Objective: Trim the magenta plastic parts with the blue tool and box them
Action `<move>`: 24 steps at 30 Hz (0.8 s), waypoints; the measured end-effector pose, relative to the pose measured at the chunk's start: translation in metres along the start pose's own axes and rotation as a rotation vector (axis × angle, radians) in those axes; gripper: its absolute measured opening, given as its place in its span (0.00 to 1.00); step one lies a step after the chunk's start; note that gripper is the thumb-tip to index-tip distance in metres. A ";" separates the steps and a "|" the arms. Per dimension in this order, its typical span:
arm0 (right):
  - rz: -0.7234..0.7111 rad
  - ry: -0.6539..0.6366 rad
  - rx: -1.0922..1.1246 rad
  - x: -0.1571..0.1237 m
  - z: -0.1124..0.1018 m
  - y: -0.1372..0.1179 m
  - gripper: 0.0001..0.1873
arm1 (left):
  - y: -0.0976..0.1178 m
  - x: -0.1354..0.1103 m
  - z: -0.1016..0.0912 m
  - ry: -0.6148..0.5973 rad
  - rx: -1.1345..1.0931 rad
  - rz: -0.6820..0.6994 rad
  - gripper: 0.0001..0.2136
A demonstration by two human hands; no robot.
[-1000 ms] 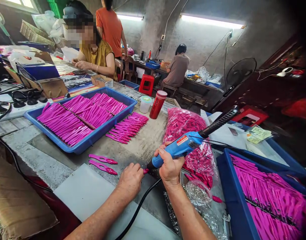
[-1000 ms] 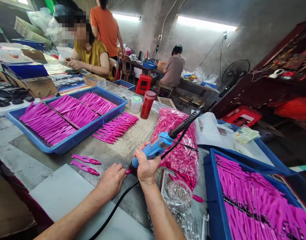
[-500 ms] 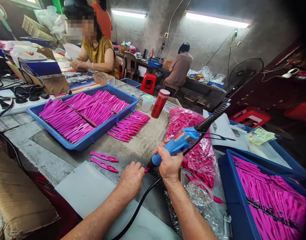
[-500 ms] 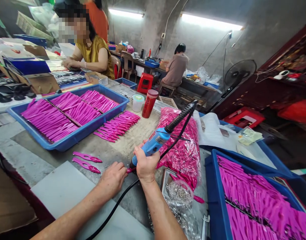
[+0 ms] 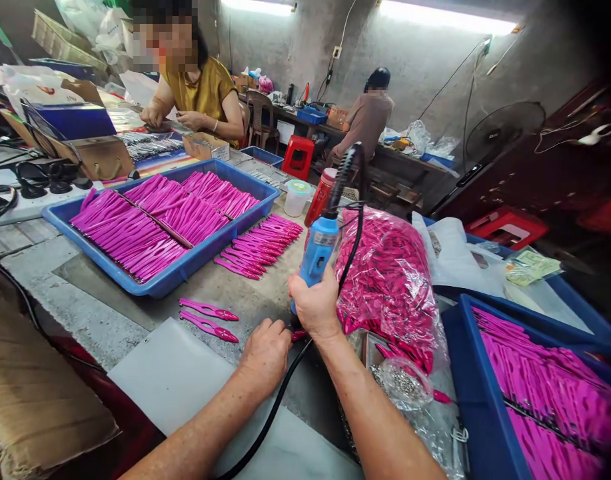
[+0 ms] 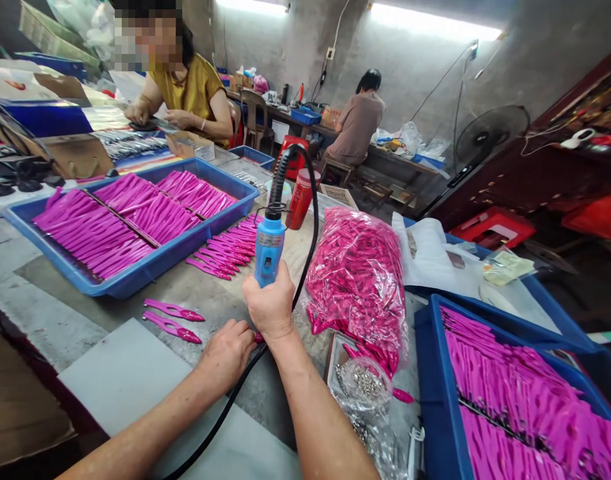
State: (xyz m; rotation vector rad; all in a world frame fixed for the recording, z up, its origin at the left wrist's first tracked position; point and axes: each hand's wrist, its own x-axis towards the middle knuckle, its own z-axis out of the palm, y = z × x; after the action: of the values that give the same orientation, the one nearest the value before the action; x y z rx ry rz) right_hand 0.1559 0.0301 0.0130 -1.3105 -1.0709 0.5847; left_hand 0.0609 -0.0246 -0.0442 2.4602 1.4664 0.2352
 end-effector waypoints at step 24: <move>0.185 0.543 0.547 -0.056 -0.114 -0.006 0.18 | -0.079 -0.040 -0.068 0.149 0.217 0.000 0.09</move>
State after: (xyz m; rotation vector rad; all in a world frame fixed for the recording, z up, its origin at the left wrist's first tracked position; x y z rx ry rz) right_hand 0.2305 -0.0730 0.0123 -0.9968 -0.3102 0.5617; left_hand -0.0430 -0.0145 -0.0037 2.6640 1.6301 0.2786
